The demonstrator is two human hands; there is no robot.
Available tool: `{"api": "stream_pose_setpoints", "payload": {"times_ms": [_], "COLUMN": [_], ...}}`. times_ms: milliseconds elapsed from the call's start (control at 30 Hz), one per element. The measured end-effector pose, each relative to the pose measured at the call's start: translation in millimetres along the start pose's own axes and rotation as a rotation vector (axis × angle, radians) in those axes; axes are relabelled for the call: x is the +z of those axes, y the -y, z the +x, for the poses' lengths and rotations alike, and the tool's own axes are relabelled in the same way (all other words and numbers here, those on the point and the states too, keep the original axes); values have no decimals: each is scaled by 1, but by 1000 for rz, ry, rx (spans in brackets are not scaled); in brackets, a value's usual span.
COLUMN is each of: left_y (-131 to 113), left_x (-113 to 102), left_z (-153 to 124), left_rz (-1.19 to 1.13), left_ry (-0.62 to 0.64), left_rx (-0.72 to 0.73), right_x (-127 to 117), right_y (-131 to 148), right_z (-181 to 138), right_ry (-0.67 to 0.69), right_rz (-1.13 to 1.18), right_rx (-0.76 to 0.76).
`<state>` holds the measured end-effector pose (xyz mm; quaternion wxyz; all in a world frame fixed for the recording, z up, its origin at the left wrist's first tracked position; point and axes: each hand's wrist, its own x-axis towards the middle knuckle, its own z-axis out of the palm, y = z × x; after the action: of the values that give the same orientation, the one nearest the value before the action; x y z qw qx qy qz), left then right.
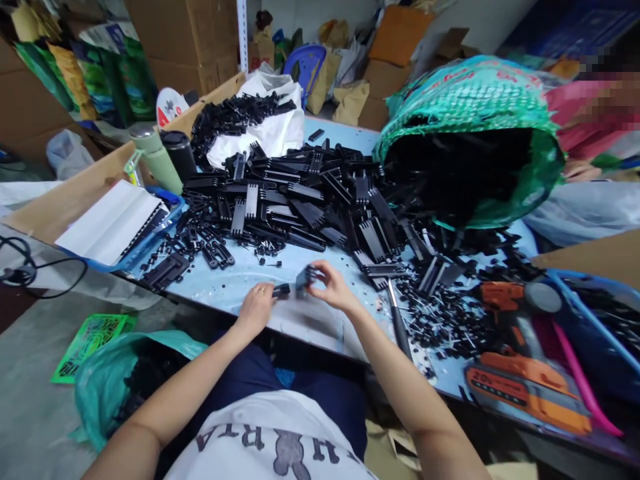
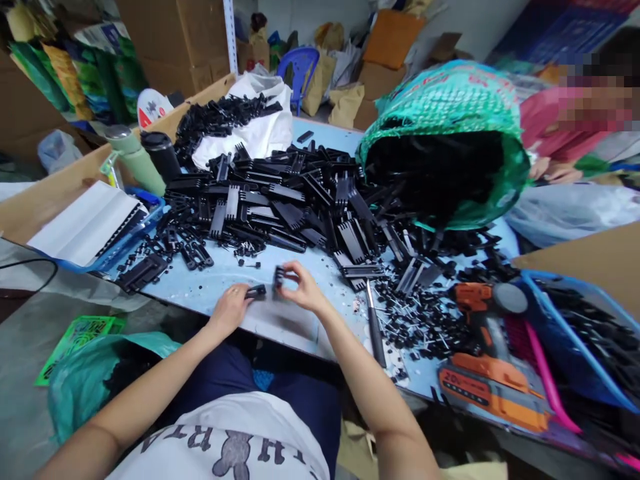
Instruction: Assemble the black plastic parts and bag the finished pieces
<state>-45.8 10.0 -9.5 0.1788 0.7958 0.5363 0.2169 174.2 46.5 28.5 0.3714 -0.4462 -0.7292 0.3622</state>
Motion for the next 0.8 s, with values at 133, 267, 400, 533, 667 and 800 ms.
{"api": "stream_pose_setpoints", "payload": {"times_ms": [133, 267, 400, 533, 667, 800], "left_y": [5, -13, -37, -55, -66, -70], "left_x": [-3, -3, 6, 9, 2, -3], "left_z": [0, 5, 7, 4, -1, 0], "left_rz": [-232, -502, -766, -847, -829, -634], "left_ry": [-6, -34, -11, 53, -32, -45], "left_rx": [-21, -153, -251, -267, -215, -49], "right_x": [-29, -30, -2, 27, 31, 15], "right_y": [-19, -15, -3, 7, 9, 9], "right_z": [-86, -108, -85, -65, -65, -75], "right_ry": [-146, 13, 29, -176, -154, -109], "right_rz": [-111, -422, -398, 173, 484, 257], "right_rx": [168, 130, 140, 393, 491, 313]}}
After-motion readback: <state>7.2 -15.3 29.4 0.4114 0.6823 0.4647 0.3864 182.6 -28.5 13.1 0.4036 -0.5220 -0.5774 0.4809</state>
